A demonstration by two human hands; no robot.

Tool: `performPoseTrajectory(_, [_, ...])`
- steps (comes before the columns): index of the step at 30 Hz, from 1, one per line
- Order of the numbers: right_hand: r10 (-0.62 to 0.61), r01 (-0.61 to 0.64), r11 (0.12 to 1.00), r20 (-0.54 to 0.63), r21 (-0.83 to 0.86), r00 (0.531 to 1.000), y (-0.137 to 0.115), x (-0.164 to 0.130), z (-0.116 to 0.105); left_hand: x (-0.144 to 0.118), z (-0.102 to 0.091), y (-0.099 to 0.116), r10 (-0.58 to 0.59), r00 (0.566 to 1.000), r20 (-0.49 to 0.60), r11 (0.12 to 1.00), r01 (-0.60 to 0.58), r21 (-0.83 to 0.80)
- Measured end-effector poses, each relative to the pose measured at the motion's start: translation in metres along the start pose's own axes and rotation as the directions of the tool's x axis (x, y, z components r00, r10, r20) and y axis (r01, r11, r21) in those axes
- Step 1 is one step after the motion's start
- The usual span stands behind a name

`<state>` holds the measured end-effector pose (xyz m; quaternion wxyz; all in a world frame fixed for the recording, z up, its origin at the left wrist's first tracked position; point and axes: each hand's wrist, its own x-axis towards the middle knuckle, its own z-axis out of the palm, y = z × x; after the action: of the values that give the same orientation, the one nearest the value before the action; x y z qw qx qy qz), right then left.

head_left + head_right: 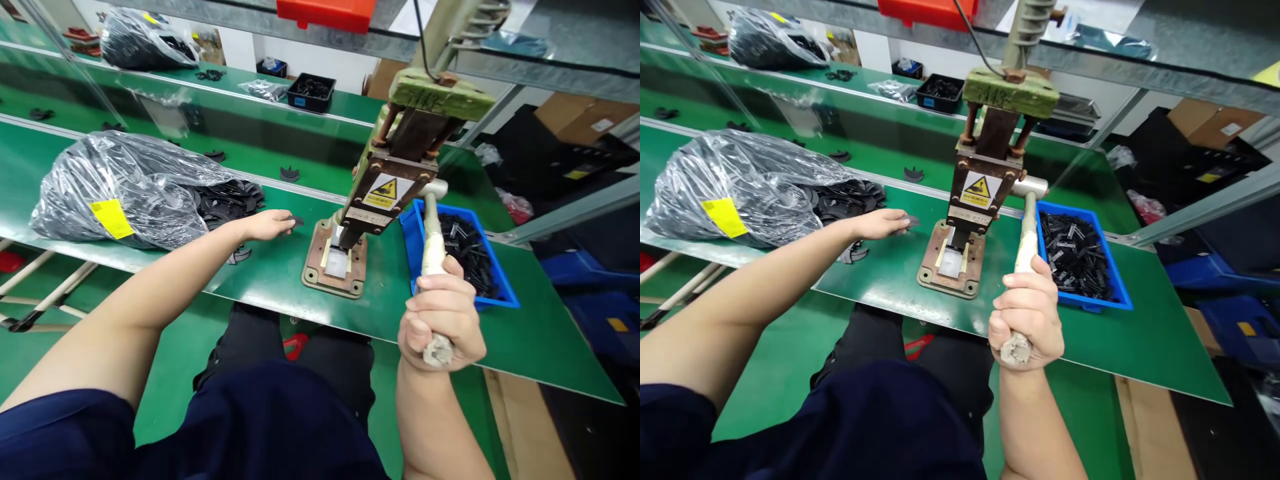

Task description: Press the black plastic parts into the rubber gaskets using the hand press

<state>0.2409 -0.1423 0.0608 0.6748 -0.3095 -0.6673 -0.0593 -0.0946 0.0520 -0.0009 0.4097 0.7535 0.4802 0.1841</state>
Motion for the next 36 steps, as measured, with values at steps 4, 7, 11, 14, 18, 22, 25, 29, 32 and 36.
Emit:
performPoseTrajectory(4, [0.018, -0.018, 1.000, -0.027, -0.010, 0.999, -0.002, 0.000, 0.003, -0.005, 0.044, 0.027, -0.077, 0.997, 0.006, 0.871, 0.071, -0.486])
performPoseTrajectory(7, [0.014, -0.014, 1.000, -0.012, -0.003, 1.000, -0.004, 0.000, 0.003, -0.002, 0.069, 0.046, -0.155, 0.986, 0.068, 0.784, 0.164, -0.598])
performPoseTrajectory(11, [0.009, -0.009, 1.000, 0.010, 0.005, 1.000, -0.004, 0.001, 0.001, 0.012, 0.085, 0.062, -0.217, 0.968, 0.128, 0.773, 0.250, -0.583])
performPoseTrajectory(14, [0.007, -0.007, 1.000, 0.015, 0.009, 1.000, -0.004, 0.000, 0.000, 0.021, 0.088, 0.065, -0.229, 0.960, 0.164, 0.794, 0.282, -0.539])
performPoseTrajectory(18, [0.014, -0.014, 1.000, 0.007, 0.021, 1.000, -0.004, -0.002, 0.001, 0.027, 0.090, 0.066, -0.242, 0.956, 0.168, 0.824, 0.294, -0.485])
performPoseTrajectory(22, [0.005, -0.005, 1.000, -0.006, 0.019, 1.000, -0.002, -0.003, 0.002, 0.032, 0.090, 0.070, -0.257, 0.951, 0.171, 0.855, 0.306, -0.418])
performPoseTrajectory(25, [0.002, -0.002, 1.000, -0.004, 0.008, 1.000, -0.002, -0.003, 0.001, 0.033, 0.092, 0.075, -0.288, 0.945, 0.153, 0.862, 0.325, -0.388])
performPoseTrajectory(29, [0.012, -0.012, 1.000, -0.014, 0.002, 1.000, -0.002, -0.004, 0.001, 0.031, 0.097, 0.080, -0.305, 0.947, 0.103, 0.873, 0.322, -0.366])
performPoseTrajectory(32, [0.019, -0.019, 1.000, -0.023, -0.009, 1.000, -0.002, -0.005, 0.002, 0.031, 0.099, 0.081, -0.317, 0.942, 0.109, 0.872, 0.335, -0.357])
performPoseTrajectory(36, [0.021, -0.021, 1.000, -0.007, -0.009, 1.000, -0.002, -0.003, 0.001, 0.031, 0.106, 0.080, -0.328, 0.939, 0.106, 0.852, 0.343, -0.396])
